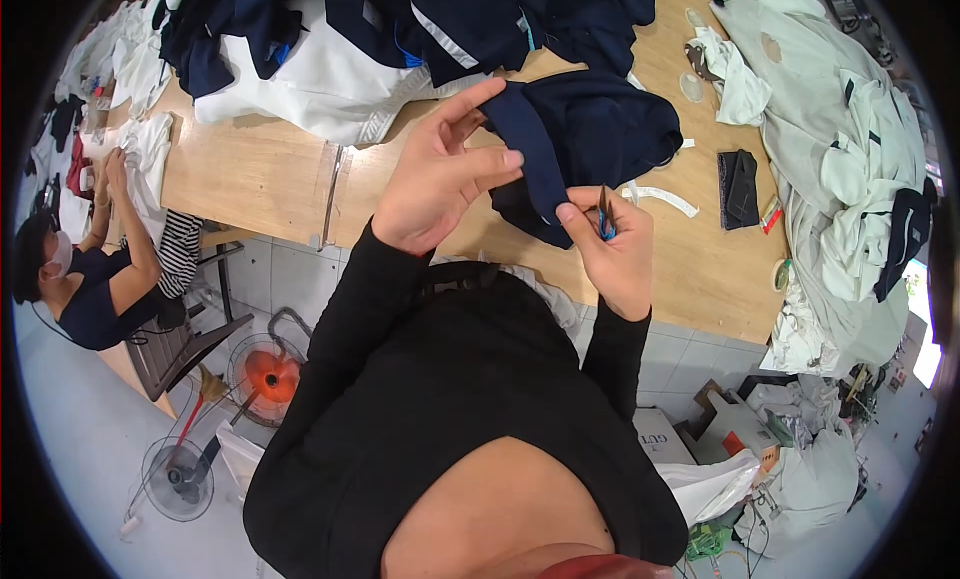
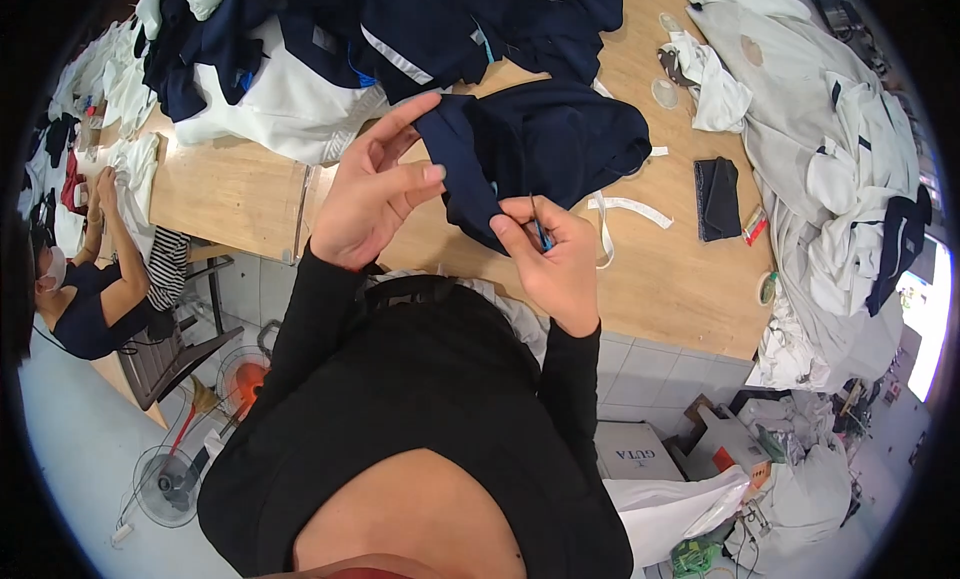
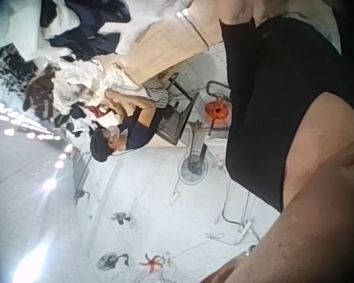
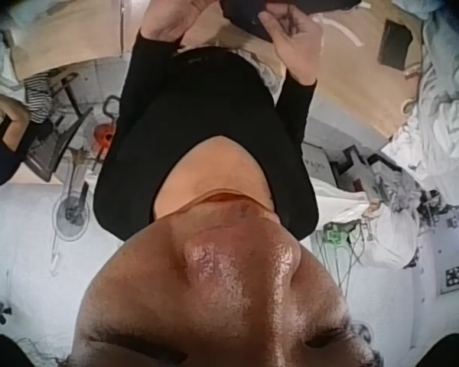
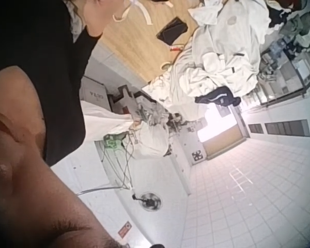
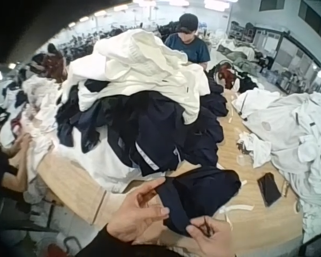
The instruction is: Trimming loose threads from garments using a pair of snips.
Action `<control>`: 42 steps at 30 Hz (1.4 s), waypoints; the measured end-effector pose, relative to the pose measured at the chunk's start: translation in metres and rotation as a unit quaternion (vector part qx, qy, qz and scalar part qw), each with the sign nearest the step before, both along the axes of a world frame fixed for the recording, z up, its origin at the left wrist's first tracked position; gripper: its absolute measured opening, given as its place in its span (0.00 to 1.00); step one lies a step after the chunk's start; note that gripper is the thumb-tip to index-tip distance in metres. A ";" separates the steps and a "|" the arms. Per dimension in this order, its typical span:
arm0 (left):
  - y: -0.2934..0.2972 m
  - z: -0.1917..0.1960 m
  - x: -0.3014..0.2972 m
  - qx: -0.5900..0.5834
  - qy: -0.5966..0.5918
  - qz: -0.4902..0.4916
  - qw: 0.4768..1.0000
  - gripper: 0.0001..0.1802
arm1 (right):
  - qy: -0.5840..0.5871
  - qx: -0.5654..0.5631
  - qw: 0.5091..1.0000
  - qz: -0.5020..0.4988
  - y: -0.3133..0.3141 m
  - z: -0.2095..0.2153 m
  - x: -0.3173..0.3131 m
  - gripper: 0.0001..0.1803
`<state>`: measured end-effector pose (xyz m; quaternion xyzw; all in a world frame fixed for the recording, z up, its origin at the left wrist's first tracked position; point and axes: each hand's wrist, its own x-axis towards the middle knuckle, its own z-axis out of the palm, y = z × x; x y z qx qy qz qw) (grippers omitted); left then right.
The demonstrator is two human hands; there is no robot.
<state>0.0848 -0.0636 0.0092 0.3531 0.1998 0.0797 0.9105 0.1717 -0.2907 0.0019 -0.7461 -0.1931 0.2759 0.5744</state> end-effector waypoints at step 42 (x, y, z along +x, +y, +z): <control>-0.037 0.012 -0.009 0.298 -0.019 -0.058 0.953 0.30 | -0.420 0.056 0.902 -0.080 0.024 0.006 -0.021 0.18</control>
